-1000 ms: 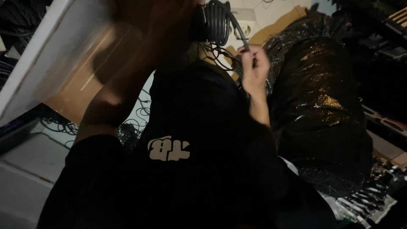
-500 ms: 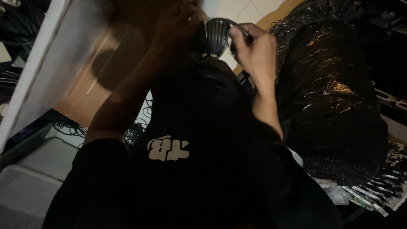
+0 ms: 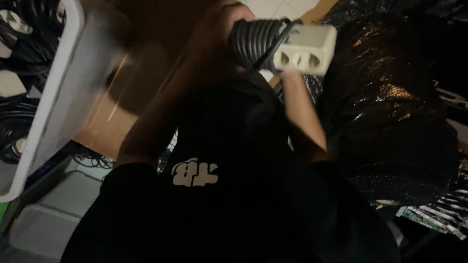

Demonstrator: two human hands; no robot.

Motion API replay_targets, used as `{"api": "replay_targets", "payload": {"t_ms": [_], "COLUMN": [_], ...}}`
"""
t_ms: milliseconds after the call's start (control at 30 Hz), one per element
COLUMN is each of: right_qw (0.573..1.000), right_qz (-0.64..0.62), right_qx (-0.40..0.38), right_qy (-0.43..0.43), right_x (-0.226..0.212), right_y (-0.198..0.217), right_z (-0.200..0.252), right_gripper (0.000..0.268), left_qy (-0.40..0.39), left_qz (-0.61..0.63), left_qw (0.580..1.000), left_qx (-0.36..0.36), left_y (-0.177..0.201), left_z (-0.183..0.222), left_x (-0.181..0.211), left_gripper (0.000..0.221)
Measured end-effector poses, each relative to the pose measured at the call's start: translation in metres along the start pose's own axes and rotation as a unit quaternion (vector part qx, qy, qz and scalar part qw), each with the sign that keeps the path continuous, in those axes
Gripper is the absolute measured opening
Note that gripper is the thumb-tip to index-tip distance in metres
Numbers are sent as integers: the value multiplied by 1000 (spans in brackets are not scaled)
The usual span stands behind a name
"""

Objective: The person wraps an electrical cable around a white power strip while sitting on the floor, then places the coiled unit into a white storage bin filled with other cables.

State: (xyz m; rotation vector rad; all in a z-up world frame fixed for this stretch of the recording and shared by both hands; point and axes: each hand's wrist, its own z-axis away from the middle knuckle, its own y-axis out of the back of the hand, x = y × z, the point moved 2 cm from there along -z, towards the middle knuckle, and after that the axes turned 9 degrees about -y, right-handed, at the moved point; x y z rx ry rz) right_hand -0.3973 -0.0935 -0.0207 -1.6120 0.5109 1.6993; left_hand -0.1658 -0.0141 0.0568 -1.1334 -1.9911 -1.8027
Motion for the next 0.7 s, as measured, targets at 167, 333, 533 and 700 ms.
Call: {"api": "replay_targets", "payload": {"t_ms": [167, 333, 533, 700], "right_qw": [999, 974, 932, 917], "right_qz": [27, 152, 286, 362], "right_qx": [-44, 160, 224, 165], "right_qy": [12, 58, 6, -29], "right_x": [4, -44, -106, -119], "right_y": [-59, -67, -63, -90], "right_z": [43, 56, 55, 41], "right_gripper": [24, 11, 36, 34], "left_qy": [58, 95, 97, 88], "left_qz": [-56, -59, -60, -62], "left_qw": [996, 993, 993, 994], "left_qx": [29, 45, 33, 13], "left_y": [10, 19, 31, 35], "left_z": [14, 17, 19, 17], "left_x": [6, -6, 2, 14], "left_gripper": [102, 101, 100, 99]}}
